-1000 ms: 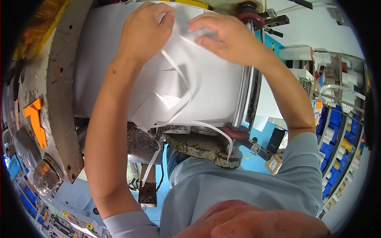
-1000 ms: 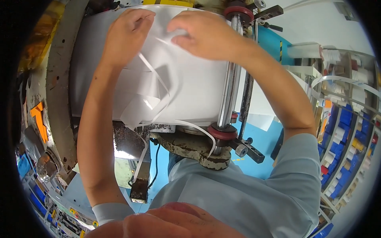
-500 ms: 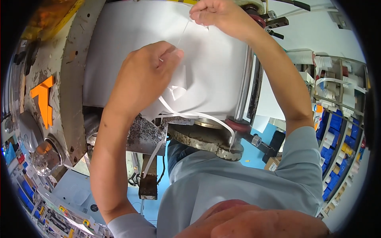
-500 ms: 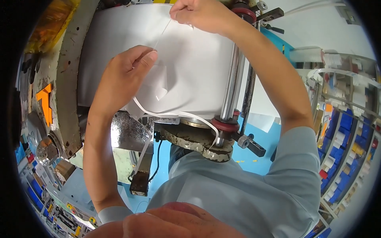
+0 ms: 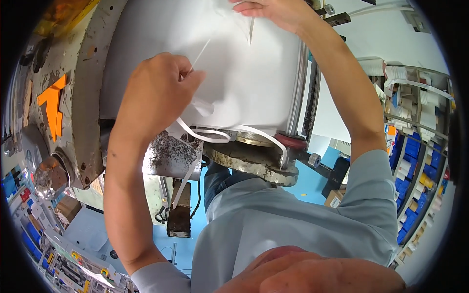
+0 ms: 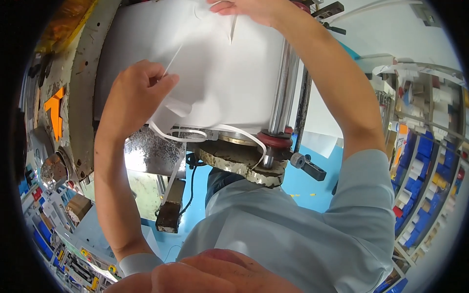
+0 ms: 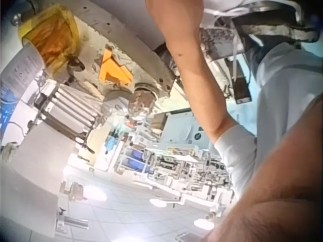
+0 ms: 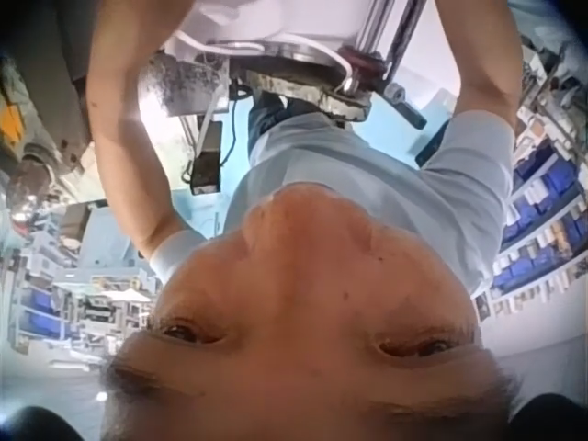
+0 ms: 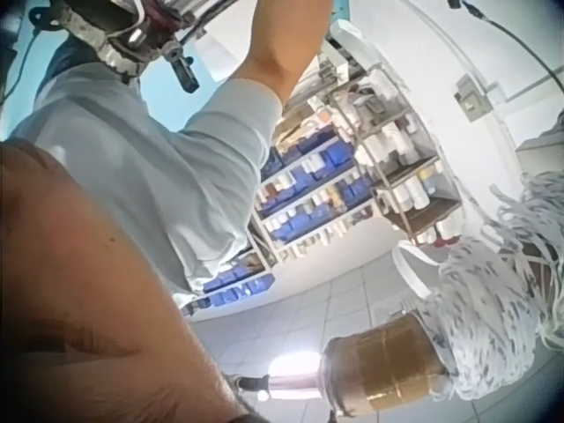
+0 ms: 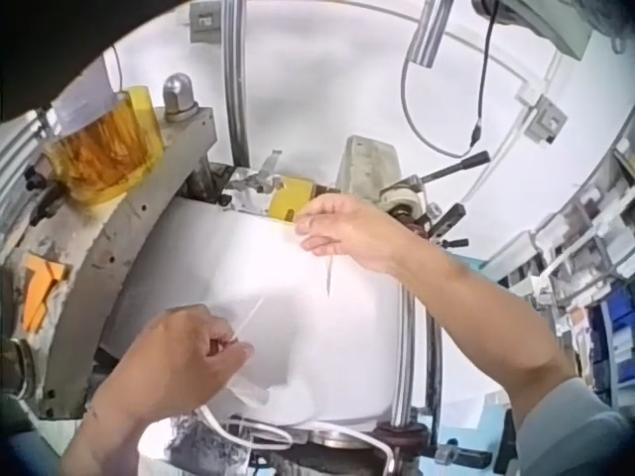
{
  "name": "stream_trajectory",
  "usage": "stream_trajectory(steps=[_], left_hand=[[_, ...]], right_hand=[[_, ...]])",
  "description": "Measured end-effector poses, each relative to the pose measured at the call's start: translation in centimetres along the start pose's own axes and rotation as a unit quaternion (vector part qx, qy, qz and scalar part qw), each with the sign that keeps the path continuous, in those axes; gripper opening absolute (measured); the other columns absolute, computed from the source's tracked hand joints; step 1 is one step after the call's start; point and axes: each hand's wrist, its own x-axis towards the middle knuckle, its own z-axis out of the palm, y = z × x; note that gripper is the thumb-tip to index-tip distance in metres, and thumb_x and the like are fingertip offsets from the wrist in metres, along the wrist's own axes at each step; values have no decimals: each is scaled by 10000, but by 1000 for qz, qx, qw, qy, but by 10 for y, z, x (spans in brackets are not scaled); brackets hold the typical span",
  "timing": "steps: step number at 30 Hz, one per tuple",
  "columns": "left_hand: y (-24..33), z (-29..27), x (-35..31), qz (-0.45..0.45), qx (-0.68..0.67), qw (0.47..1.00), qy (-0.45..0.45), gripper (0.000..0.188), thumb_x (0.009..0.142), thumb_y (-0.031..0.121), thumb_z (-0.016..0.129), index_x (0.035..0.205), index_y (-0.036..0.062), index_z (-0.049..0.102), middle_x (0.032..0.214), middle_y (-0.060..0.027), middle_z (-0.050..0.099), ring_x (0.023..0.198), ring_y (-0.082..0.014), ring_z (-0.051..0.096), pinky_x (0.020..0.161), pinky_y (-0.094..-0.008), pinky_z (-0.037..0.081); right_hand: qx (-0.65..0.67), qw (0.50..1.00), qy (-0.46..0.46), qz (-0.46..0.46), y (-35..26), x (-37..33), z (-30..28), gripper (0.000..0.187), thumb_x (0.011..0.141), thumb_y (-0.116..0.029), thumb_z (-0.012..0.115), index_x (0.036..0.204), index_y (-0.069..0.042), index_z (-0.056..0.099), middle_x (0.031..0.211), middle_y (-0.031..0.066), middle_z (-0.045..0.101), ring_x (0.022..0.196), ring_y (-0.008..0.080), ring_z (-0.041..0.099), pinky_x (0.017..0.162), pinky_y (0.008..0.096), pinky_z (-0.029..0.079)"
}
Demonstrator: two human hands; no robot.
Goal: Operating a mask-making machine, adjusting the raw material roll, and inspecting the output.
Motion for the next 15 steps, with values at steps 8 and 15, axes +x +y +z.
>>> stream_trajectory(steps=[8, 15], left_hand=[[-5, -22, -20, -65, -136, 986, 71, 355, 884, 281, 641, 730, -26, 550, 543, -16, 430, 532, -82, 355, 492, -282, 332], [-16, 3, -18, 10, -233, 964, 129, 320, 876, 292, 664, 846, -25, 629, 624, 1, 536, 582, -49, 426, 526, -233, 368]], right_hand=[[-408, 911, 7, -63, 9, -39, -6, 314, 896, -239, 598, 1064, 23, 637, 1001, 163, 683, 933, 246, 638, 842, 336, 485], [-308, 933, -183, -25, 0, -60, 33, 257, 931, -244, 581, 1016, -7, 638, 893, 71, 676, 840, 178, 630, 783, 298, 492]])
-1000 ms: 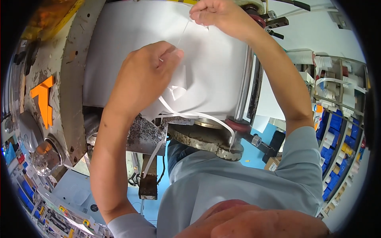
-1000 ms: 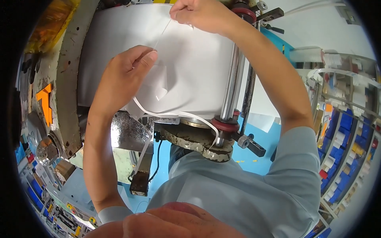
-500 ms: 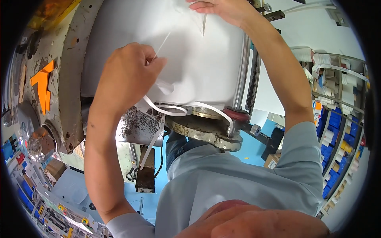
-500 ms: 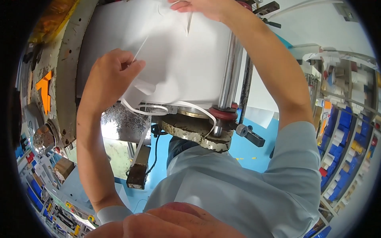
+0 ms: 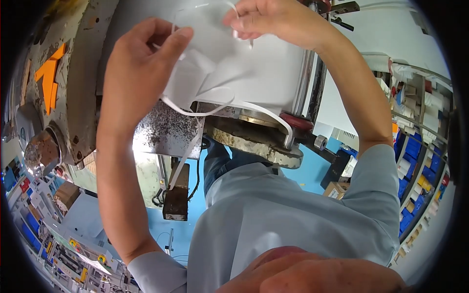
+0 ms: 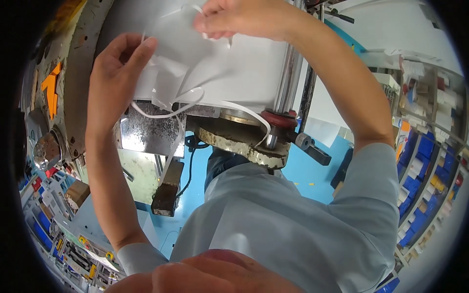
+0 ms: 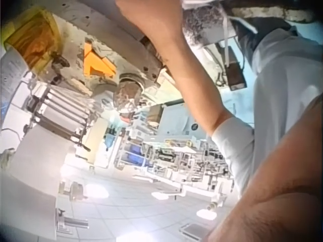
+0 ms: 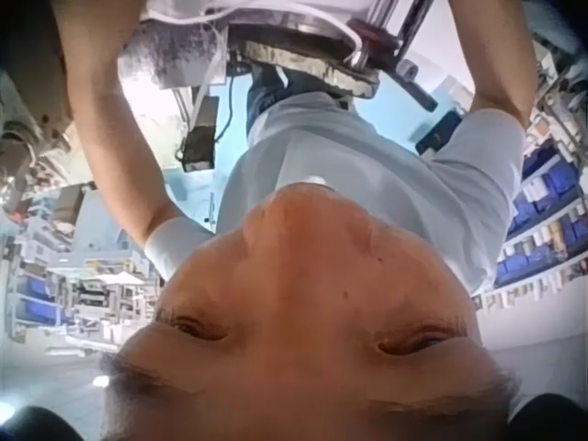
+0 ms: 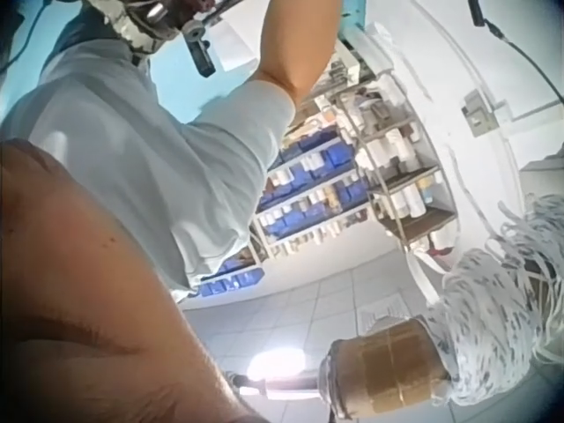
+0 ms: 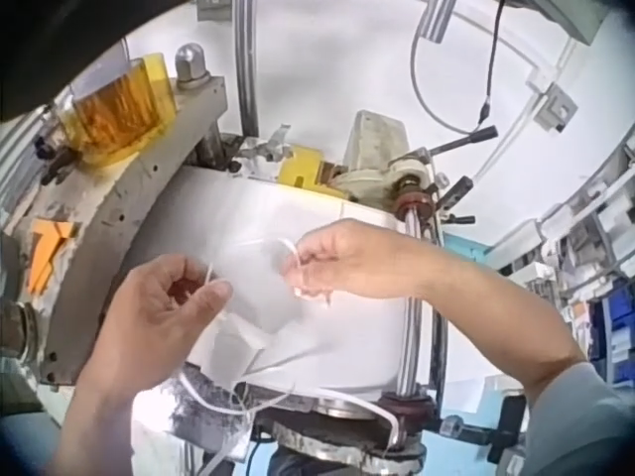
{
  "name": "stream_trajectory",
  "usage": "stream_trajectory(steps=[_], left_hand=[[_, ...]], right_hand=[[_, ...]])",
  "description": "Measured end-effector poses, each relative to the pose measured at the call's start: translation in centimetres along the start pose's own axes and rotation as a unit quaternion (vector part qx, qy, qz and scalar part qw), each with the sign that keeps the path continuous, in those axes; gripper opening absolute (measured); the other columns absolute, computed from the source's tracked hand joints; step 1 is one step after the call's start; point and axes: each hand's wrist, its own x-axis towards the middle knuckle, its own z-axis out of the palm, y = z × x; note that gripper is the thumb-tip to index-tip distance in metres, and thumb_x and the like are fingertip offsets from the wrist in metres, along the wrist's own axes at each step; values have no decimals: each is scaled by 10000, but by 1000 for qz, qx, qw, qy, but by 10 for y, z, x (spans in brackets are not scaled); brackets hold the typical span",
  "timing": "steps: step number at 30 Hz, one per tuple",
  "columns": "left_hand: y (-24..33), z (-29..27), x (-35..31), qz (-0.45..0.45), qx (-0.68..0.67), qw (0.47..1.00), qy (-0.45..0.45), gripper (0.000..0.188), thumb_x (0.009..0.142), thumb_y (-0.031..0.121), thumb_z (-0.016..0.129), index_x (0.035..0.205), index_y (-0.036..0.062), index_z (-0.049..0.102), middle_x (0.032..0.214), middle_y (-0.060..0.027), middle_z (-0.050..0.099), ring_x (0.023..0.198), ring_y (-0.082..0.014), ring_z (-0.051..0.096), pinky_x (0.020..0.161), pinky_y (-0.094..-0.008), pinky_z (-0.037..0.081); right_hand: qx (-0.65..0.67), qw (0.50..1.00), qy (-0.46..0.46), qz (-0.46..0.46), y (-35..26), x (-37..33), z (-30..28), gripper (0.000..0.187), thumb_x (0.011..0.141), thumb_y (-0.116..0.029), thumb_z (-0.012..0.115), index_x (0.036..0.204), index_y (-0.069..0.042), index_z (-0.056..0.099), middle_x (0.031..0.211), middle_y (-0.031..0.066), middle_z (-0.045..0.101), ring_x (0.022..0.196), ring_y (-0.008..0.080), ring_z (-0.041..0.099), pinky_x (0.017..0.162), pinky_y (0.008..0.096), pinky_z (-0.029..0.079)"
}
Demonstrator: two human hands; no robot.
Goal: Operating a mask-making machine, adjusting the raw material roll, and inspecting the output.
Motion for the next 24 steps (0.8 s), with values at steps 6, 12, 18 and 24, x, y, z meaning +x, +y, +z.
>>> stream_trajectory(steps=[6, 12, 18, 24], left_hand=[[1, 23, -3, 47, 114, 991, -51, 301, 864, 276, 679, 938, -13, 644, 704, 6, 554, 646, -49, 449, 572, -228, 377], [2, 17, -3, -37, 92, 986, -138, 248, 898, 253, 622, 849, 9, 620, 634, 62, 435, 582, -31, 357, 517, -226, 299], [-2, 4, -5, -57, 39, 993, -96, 305, 867, 280, 618, 793, -15, 599, 569, -38, 495, 536, -92, 416, 530, -289, 387], [1, 9, -6, -24, 79, 997, 10, 338, 838, 315, 682, 813, -18, 631, 681, -94, 584, 596, -153, 544, 567, -305, 428]], right_hand=[[499, 866, 0, -11, -23, 1, 12, 345, 938, -204, 590, 1181, 32, 525, 973, 120, 637, 911, 202, 634, 844, 317, 521], [351, 933, 76, -2, -15, -10, 17, 303, 934, -145, 564, 1162, 50, 521, 953, 133, 637, 906, 237, 641, 819, 345, 527], [-76, 993, -87, -33, 8, -49, 45, 293, 912, -275, 578, 1028, -11, 631, 861, 74, 671, 823, 177, 638, 760, 322, 497], [-21, 966, -239, -100, -21, -66, 81, 321, 859, -296, 616, 757, -8, 519, 669, 129, 551, 666, 311, 559, 636, 424, 430]])
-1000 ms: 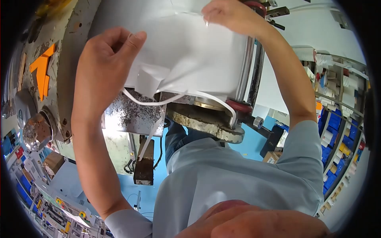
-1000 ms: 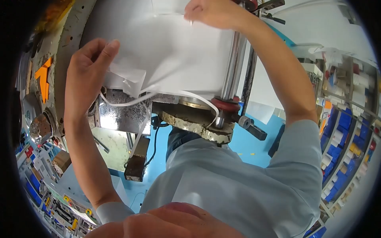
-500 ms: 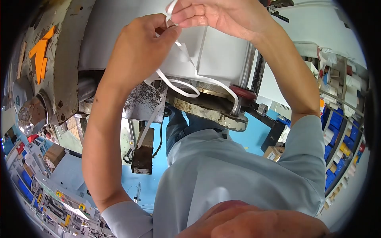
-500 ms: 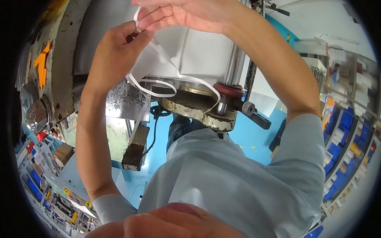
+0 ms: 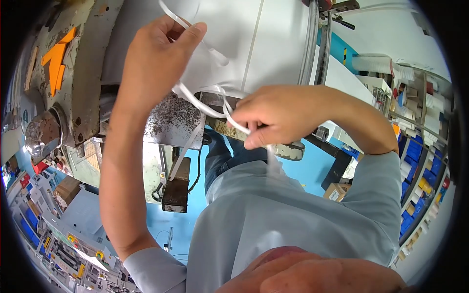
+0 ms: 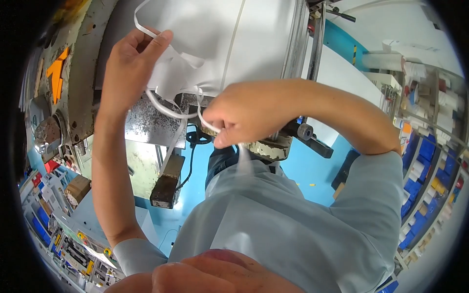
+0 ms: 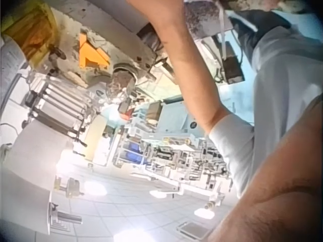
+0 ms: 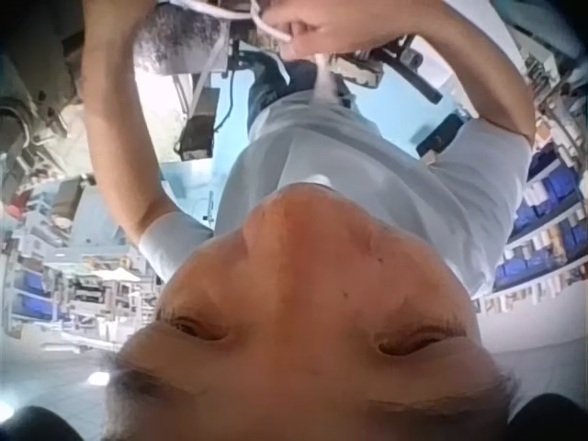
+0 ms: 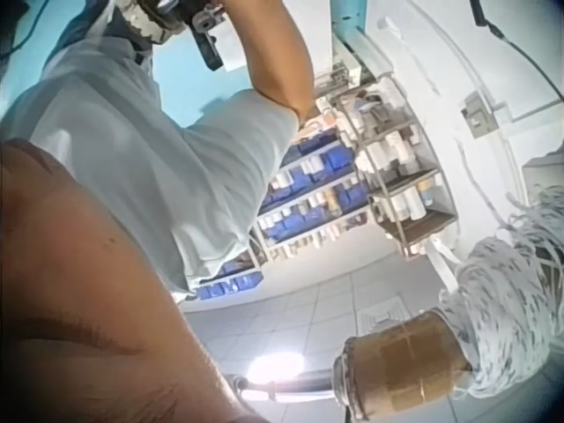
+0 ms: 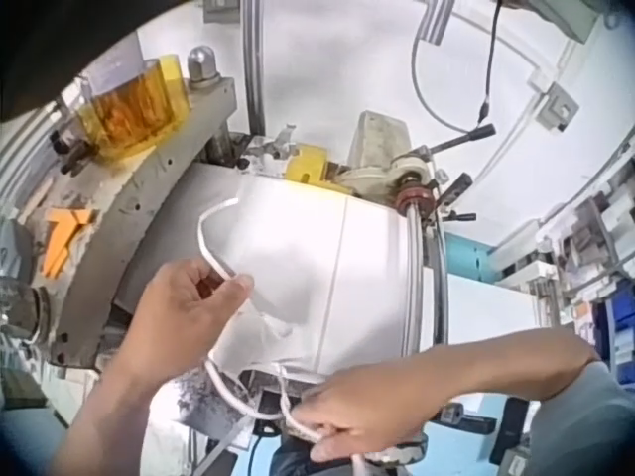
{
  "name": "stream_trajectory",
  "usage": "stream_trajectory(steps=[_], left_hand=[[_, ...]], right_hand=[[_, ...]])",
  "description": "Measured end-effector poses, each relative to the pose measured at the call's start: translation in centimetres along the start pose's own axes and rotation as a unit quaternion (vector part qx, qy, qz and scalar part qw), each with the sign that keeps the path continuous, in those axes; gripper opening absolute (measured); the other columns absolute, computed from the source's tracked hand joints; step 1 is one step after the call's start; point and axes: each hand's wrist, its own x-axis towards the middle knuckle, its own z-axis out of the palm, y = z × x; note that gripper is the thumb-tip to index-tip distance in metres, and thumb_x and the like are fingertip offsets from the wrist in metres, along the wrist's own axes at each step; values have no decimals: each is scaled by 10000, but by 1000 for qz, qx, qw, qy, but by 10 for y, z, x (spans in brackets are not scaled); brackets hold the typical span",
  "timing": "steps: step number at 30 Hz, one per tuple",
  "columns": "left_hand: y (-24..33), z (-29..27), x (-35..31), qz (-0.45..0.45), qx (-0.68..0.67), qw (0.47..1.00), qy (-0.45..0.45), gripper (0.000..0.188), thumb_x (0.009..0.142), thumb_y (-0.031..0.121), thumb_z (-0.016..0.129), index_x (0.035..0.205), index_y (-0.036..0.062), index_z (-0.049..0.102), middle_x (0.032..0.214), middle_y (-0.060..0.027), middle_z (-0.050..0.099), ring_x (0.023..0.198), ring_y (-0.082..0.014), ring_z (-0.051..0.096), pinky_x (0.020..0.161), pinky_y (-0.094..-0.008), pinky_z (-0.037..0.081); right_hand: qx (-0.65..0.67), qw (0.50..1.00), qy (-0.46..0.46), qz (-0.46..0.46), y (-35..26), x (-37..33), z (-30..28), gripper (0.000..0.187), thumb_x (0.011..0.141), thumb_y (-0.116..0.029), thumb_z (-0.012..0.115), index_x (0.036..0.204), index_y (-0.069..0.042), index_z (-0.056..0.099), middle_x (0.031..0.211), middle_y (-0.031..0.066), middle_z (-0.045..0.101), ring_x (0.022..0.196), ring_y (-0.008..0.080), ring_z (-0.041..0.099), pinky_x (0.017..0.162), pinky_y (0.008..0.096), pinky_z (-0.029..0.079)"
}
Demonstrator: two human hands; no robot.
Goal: Operating a mask-making machine, adjusting the raw material roll, and inspecting the output.
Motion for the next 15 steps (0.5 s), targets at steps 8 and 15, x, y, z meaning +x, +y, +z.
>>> stream_trajectory(steps=[8, 15], left_hand=[[-6, 12, -16, 245, 189, 947, 90, 254, 687, 118, 772, 868, 50, 608, 844, -127, 546, 804, -326, 548, 695, -416, 457], [-4, 12, -15, 234, 146, 959, 66, 389, 686, 123, 778, 1003, 57, 563, 911, -136, 542, 850, -340, 551, 699, -421, 466]], right_hand=[[-11, 974, 214, 67, 15, -31, -63, 242, 869, -234, 612, 978, -19, 637, 761, 86, 641, 697, 175, 616, 621, 335, 460], [-62, 959, 275, -41, 3, 22, -65, 424, 872, -165, 630, 1244, -21, 485, 846, 86, 638, 722, 174, 600, 644, 303, 477]])
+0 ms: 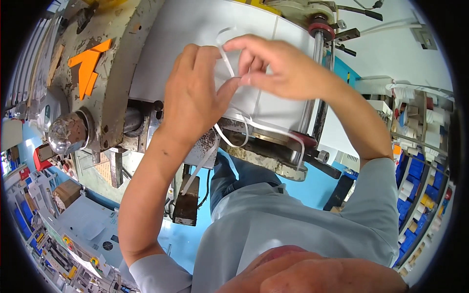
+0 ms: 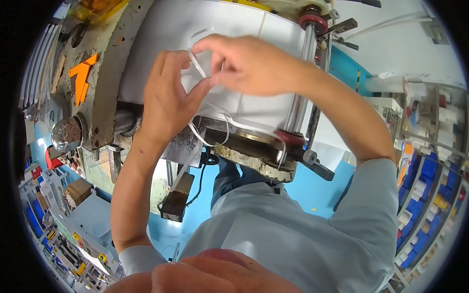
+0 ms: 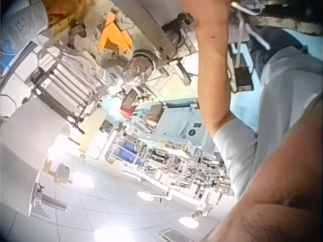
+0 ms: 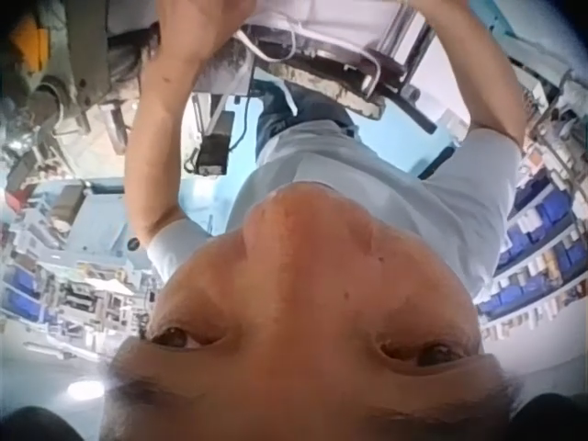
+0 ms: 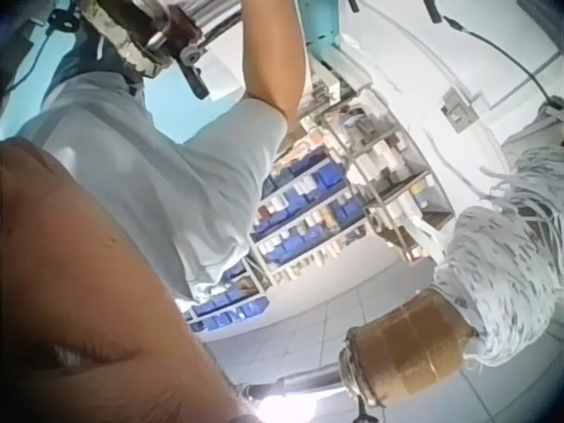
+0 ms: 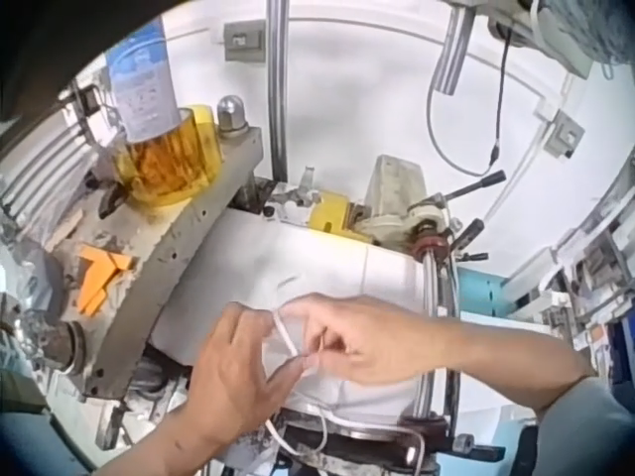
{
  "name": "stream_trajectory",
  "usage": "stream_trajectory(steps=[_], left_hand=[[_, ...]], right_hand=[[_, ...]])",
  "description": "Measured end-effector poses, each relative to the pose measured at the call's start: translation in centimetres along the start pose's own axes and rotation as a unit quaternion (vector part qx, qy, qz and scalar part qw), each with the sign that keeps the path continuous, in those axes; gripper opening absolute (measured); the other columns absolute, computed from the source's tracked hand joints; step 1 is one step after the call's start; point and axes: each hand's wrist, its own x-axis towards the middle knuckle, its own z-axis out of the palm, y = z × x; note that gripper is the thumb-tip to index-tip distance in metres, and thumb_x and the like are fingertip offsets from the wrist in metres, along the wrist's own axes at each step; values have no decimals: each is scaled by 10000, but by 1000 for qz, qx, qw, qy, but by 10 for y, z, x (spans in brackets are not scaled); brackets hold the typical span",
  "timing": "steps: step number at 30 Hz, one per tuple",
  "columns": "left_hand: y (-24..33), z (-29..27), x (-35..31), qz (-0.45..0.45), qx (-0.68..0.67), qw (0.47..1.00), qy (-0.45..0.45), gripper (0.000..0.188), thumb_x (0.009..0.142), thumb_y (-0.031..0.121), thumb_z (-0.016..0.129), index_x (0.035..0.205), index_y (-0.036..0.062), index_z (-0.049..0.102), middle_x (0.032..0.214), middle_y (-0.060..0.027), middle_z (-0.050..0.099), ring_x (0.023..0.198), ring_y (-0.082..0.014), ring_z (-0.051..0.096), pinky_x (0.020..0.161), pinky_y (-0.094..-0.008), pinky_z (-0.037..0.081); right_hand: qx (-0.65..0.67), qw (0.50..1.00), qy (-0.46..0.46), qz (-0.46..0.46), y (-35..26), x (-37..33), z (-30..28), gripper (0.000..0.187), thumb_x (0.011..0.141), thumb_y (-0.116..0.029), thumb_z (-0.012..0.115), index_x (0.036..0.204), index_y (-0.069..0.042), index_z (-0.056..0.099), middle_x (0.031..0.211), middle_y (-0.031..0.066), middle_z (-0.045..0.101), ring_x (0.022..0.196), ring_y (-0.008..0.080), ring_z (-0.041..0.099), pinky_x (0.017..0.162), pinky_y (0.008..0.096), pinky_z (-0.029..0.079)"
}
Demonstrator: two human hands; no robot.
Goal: Operating a mask-making machine, adjusting the raw material roll, and inspecting the output.
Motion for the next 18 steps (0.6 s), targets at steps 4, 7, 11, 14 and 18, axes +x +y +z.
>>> stream_trajectory(steps=[4, 7, 11, 14, 18], left_hand=[[-5, -6, -5, -43, -71, 997, 4, 536, 674, 133, 804, 1123, 58, 520, 995, -147, 529, 888, -338, 560, 705, -414, 476], [-8, -7, -3, -49, -95, 994, -3, 575, 686, 164, 814, 1161, 48, 512, 1016, -144, 525, 881, -313, 562, 700, -392, 480], [-7, -3, 3, -160, -172, 972, 2, 564, 737, 228, 802, 1179, 31, 511, 1021, -125, 526, 805, -235, 543, 683, -334, 474], [-10, 3, 7, -171, -204, 964, 3, 559, 772, 289, 779, 1188, 24, 515, 1021, -119, 540, 750, -188, 507, 668, -312, 461], [-7, 7, 6, -179, -212, 961, 2, 564, 798, 342, 750, 1200, 22, 515, 1021, -125, 555, 711, -168, 482, 654, -313, 452]], right_hand=[[52, 997, -39, 46, 6, 8, 8, 471, 845, -246, 687, 1208, 6, 525, 871, 102, 649, 762, 186, 617, 669, 302, 492], [97, 988, -81, 85, 14, 6, 11, 462, 843, -265, 692, 1178, 19, 549, 878, 106, 650, 770, 186, 620, 666, 310, 496], [13, 995, 59, 79, 0, -4, 22, 583, 798, -266, 751, 1236, -16, 458, 870, 108, 620, 758, 191, 620, 663, 318, 501], [73, 993, 70, 65, -5, -6, 35, 655, 760, -255, 788, 1251, -42, 410, 857, 99, 608, 722, 197, 620, 646, 320, 498], [122, 989, 32, 79, 8, 8, 46, 459, 771, -231, 762, 1100, -14, 527, 789, 92, 619, 692, 199, 618, 643, 325, 486]])
